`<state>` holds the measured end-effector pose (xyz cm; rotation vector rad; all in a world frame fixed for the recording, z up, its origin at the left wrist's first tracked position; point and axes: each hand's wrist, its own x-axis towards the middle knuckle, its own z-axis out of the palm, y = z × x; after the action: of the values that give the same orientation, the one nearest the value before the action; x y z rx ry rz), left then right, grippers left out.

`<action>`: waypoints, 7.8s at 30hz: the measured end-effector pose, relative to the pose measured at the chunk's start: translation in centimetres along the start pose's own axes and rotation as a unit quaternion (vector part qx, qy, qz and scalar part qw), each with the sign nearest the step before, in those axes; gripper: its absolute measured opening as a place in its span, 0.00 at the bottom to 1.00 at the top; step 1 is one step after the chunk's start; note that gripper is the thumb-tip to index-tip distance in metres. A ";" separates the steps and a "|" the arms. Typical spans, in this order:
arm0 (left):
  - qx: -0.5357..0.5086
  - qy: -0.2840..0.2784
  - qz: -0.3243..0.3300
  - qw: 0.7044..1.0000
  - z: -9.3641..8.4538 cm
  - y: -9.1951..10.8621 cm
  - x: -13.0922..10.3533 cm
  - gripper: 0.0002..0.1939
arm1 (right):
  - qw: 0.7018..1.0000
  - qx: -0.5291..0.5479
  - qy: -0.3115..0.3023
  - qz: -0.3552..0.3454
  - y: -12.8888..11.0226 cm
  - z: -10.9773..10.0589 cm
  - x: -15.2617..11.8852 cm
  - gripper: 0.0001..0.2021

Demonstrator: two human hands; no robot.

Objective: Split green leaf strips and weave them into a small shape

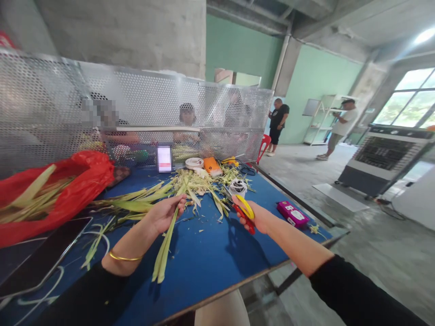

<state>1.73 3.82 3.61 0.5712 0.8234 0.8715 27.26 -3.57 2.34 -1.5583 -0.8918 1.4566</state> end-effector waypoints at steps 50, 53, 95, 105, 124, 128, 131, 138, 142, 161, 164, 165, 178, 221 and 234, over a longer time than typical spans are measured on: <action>0.224 -0.017 0.149 0.963 0.4 3.0 -3.8 0.07 | 0.852 -0.271 -0.142 -0.424 -5.0 10.0 2.7 0.16; 0.257 0.012 0.185 0.949 -0.1 3.0 -3.6 0.07 | 0.889 -0.160 -0.224 -0.365 -3.6 12.7 3.5 0.06; 0.392 0.079 0.290 0.870 -0.8 1.4 -1.3 0.04 | 0.776 -0.359 -0.051 -0.516 -2.1 9.8 5.5 0.12; 0.413 0.101 0.322 0.846 -1.2 0.4 -0.4 0.06 | 0.732 -0.235 -0.150 -0.622 -1.5 11.5 3.6 0.10; 0.503 -0.161 0.189 0.828 -0.9 1.6 -2.7 0.03 | 0.904 -0.203 -0.118 -0.358 -2.6 8.8 7.2 0.13; 0.394 -0.071 0.264 0.877 -1.0 1.8 -1.9 0.06 | 0.911 -0.218 -0.136 -0.322 -1.7 9.5 7.8 0.15; 0.383 0.006 0.306 0.872 -1.2 1.8 -1.4 0.06 | 0.863 -0.271 -0.126 -0.407 -1.3 10.3 6.6 0.13; 0.440 0.109 0.355 0.817 -1.8 1.3 -0.5 0.08 | 0.782 -0.205 -0.157 -0.568 -1.1 11.8 3.4 0.09; 0.451 0.139 0.346 0.811 -1.6 0.6 -0.3 0.10 | 0.792 -0.223 -0.159 -0.546 -0.6 11.9 3.7 0.10; 0.612 -0.140 0.241 0.740 -1.2 0.5 -1.2 0.09 | 0.863 -0.214 -0.078 -0.452 -3.1 8.3 6.9 0.12; 0.501 -0.099 0.272 0.816 -1.2 0.9 -1.3 0.05 | 0.899 -0.213 -0.073 -0.376 -2.4 8.4 8.1 0.14; 0.476 -0.067 0.296 0.825 -1.3 1.1 -1.2 0.06 | 0.900 -0.221 -0.079 -0.366 -2.1 8.7 8.3 0.14; 0.551 0.168 0.422 0.700 -2.1 0.5 -0.3 0.09 | 0.733 -0.256 -0.124 -0.618 -0.6 12.1 3.0 0.08; 0.456 0.076 0.351 0.814 -2.1 1.3 -0.1 0.05 | 0.901 -0.229 -0.129 -0.347 -0.7 10.7 7.0 0.13; 0.566 0.090 0.343 0.744 -1.8 -0.3 0.1 0.12 | 0.761 -0.267 -0.118 -0.580 -0.9 11.5 3.7 0.12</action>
<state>0.44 3.92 2.39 1.9952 1.3337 1.0254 16.18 1.22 1.45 -0.7579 -2.0600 0.4566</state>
